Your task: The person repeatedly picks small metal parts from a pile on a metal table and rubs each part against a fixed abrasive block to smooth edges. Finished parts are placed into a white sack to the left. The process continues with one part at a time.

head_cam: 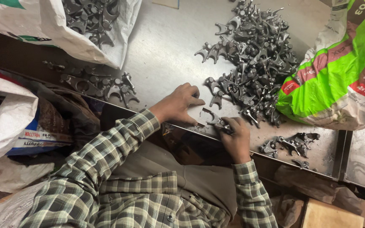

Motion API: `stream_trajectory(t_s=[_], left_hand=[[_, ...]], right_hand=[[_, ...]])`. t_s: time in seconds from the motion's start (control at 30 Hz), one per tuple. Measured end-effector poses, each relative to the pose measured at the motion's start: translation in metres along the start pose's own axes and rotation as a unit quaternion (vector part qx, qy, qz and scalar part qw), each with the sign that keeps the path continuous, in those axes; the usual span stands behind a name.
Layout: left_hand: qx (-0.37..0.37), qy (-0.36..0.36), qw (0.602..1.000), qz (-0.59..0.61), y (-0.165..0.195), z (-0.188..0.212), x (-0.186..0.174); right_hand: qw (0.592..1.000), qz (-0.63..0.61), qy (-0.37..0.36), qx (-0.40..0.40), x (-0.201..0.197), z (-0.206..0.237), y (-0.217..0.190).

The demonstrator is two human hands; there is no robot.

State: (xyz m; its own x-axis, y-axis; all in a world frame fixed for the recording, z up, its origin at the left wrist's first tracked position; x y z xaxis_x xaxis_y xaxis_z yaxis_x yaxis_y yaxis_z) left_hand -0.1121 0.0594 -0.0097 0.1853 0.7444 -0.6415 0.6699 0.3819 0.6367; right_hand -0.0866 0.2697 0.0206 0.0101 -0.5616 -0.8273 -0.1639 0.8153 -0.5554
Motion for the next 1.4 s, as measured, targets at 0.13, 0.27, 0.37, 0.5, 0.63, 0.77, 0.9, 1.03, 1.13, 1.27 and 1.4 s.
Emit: stream_trajectory(t_s=[0.13, 0.27, 0.37, 0.5, 0.63, 0.77, 0.9, 1.03, 1.13, 1.27, 1.4], left_hand=[[0.008, 0.002, 1.0, -0.007, -0.001, 0.0, 0.002], [0.014, 0.015, 1.0, -0.006, -0.002, 0.001, 0.001], [0.015, 0.01, 1.0, -0.007, -0.002, 0.0, 0.0], [0.023, 0.019, 1.0, -0.01, 0.002, -0.001, -0.001], [0.035, 0.024, 0.999, -0.009, 0.003, -0.001, -0.001], [0.017, 0.022, 1.0, 0.003, -0.004, -0.001, 0.004], [0.045, 0.047, 0.998, -0.017, -0.002, -0.001, 0.004], [0.044, 0.036, 0.998, -0.023, -0.006, -0.003, 0.008], [0.023, 0.029, 0.999, -0.021, -0.008, -0.004, 0.01], [0.016, 0.032, 0.999, -0.023, -0.005, -0.006, 0.01], [0.004, 0.028, 0.999, -0.024, -0.005, -0.007, 0.01]], right_hand=[[1.0, 0.008, -0.009, -0.002, 0.001, 0.0, -0.002], [1.0, -0.01, -0.017, -0.02, 0.007, -0.004, -0.006], [0.999, 0.003, -0.023, -0.03, 0.013, -0.009, -0.007], [0.999, -0.005, -0.052, 0.013, 0.015, -0.015, 0.005], [0.992, -0.062, -0.076, 0.082, 0.012, -0.018, 0.017], [0.958, -0.17, -0.105, 0.206, 0.024, -0.014, 0.033], [0.953, -0.22, -0.073, 0.194, 0.035, -0.009, 0.034], [0.906, -0.368, -0.032, 0.208, 0.028, -0.01, 0.06], [0.609, -0.756, -0.101, 0.22, 0.016, -0.016, 0.092], [0.398, -0.898, -0.001, 0.186, -0.023, 0.004, 0.162], [0.484, -0.83, 0.151, 0.231, -0.052, -0.004, 0.219]])
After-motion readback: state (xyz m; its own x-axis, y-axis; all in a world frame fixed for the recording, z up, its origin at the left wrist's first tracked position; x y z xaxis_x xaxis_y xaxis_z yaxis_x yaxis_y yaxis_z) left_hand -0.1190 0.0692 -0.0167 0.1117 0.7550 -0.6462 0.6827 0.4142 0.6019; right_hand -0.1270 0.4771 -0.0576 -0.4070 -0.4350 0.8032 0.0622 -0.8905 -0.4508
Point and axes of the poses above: each hand's wrist, its own z-axis away from the middle knuckle, its own x-axis out of the palm, y = z × x, the point moved 8 cm from there along -z, towards the middle knuckle, and after that the axes turned 14 degrees about x, right-handed, at the moved point
